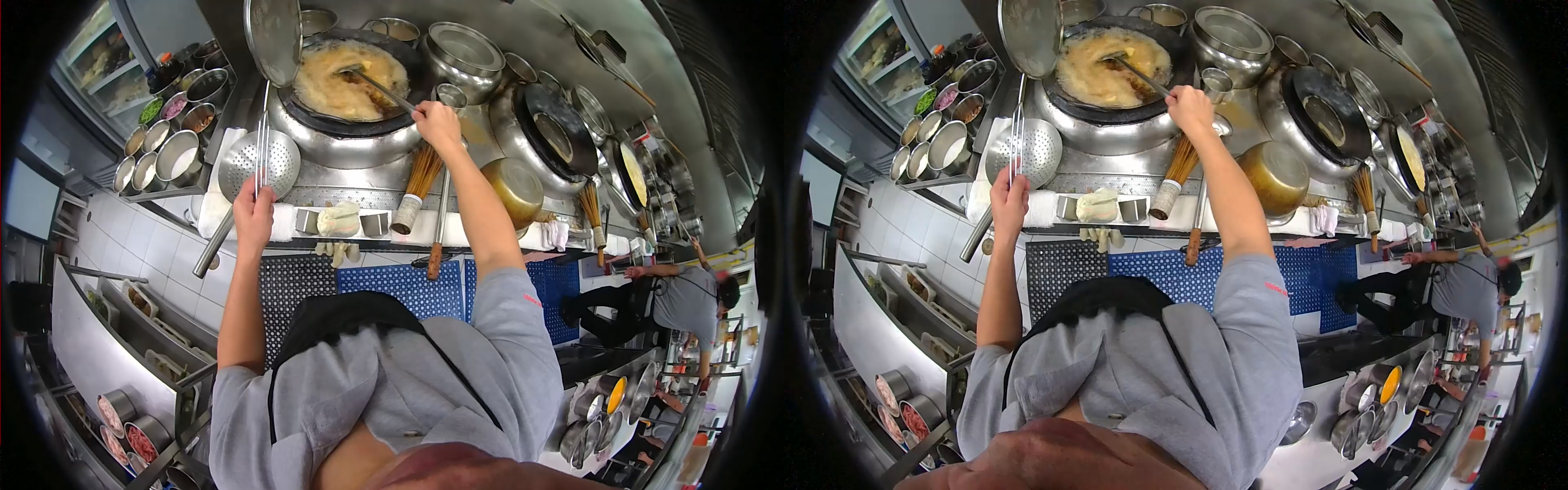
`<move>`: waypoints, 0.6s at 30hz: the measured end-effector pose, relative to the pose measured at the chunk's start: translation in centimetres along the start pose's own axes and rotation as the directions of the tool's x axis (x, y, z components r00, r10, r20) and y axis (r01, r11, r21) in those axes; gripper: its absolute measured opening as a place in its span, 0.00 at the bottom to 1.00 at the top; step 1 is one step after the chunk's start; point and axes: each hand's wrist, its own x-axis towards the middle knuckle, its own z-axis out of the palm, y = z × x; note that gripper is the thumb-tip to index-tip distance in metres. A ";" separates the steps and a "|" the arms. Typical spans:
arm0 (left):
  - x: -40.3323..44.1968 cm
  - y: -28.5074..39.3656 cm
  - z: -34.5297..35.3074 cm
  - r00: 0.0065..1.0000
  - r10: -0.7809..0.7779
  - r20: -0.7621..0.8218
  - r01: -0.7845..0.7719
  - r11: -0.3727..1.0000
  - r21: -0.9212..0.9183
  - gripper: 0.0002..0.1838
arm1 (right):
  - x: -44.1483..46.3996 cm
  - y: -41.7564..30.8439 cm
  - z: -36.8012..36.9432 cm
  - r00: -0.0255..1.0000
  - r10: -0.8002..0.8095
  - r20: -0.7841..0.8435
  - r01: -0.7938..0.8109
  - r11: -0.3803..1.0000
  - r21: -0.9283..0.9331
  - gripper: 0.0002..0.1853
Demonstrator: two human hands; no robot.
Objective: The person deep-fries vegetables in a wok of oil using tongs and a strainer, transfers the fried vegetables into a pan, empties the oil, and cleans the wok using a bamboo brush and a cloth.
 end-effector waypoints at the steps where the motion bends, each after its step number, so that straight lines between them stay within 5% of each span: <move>1: 0.0 0.1 -0.1 1.000 -0.001 -0.002 0.001 1.000 0.000 0.14 | 0.4 -0.7 0.4 1.000 -0.014 -0.021 0.014 1.000 -0.014 0.10; 18: 0.3 -0.6 -0.6 1.000 0.001 0.005 -0.001 1.000 0.020 0.06 | -0.5 -0.3 -7.2 0.993 0.046 0.106 -0.024 0.979 -0.201 0.11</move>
